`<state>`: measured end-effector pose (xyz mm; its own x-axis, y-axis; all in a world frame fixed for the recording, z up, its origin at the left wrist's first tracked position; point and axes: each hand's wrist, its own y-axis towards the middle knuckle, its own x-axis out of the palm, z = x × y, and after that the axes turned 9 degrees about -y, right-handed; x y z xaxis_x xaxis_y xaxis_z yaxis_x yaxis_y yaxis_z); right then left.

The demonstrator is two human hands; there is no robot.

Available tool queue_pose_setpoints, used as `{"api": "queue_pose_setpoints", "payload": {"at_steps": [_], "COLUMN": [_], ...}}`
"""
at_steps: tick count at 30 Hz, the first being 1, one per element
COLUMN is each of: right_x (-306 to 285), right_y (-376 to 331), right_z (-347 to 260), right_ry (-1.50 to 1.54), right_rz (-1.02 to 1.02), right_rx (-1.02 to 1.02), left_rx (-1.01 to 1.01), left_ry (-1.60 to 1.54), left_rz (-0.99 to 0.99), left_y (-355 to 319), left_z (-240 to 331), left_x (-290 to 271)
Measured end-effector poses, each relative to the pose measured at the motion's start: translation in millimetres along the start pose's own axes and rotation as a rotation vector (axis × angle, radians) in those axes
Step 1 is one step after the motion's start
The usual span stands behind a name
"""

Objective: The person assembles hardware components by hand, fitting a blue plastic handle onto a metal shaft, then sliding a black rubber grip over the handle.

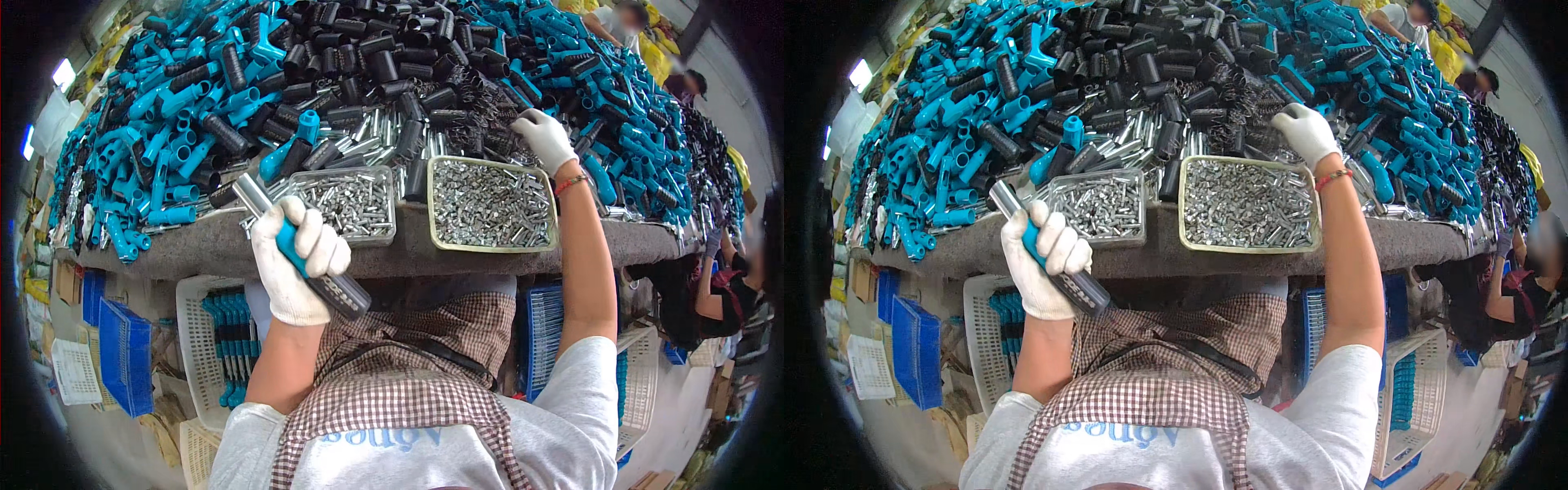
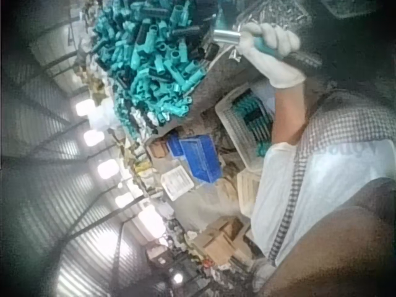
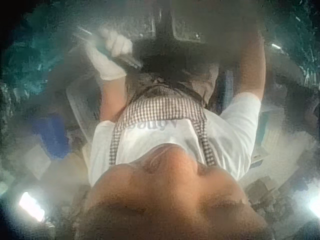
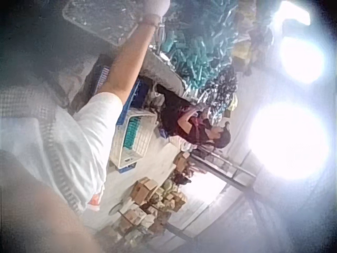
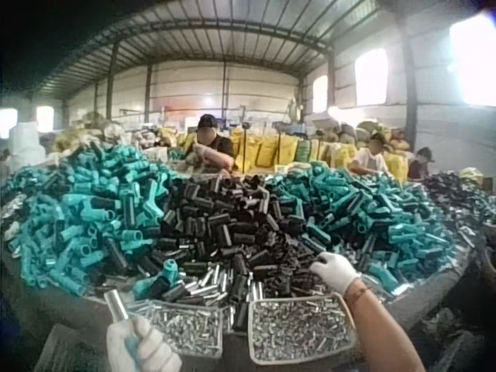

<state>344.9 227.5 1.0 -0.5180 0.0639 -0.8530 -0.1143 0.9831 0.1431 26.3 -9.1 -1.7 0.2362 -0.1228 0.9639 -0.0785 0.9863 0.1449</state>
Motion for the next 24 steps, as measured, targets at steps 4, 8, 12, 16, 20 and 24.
{"api": "queue_pose_setpoints", "payload": {"at_steps": [4,8,12,16,20,24], "right_x": [3.8,-1.2,-19.5,12.6,66.9,92.2], "right_y": [-2.7,-13.1,-67.2,-158.0,-189.2,-193.7], "right_z": [13.4,5.9,-84.9,-164.2,-191.6,-216.0], "right_ry": [-0.022,-0.179,0.376,0.471,0.218,0.18], "right_rz": [0.115,0.296,0.305,0.039,0.145,0.078], "right_rx": [-0.067,-0.168,-0.195,-0.483,-0.892,-0.911], "left_rx": [-0.011,0.031,0.169,0.323,0.313,0.421], "left_ry": [-0.066,-0.121,-0.239,-0.365,-0.503,-0.404], "left_rz": [0.024,0.078,0.064,0.252,0.206,0.167], "left_y": [3.6,2.2,6.8,16.0,12.4,0.0], "left_z": [3.4,9.7,37.8,51.8,63.0,77.8], "left_x": [-9.2,-7.1,-23.6,-22.4,-17.2,-23.8]}}
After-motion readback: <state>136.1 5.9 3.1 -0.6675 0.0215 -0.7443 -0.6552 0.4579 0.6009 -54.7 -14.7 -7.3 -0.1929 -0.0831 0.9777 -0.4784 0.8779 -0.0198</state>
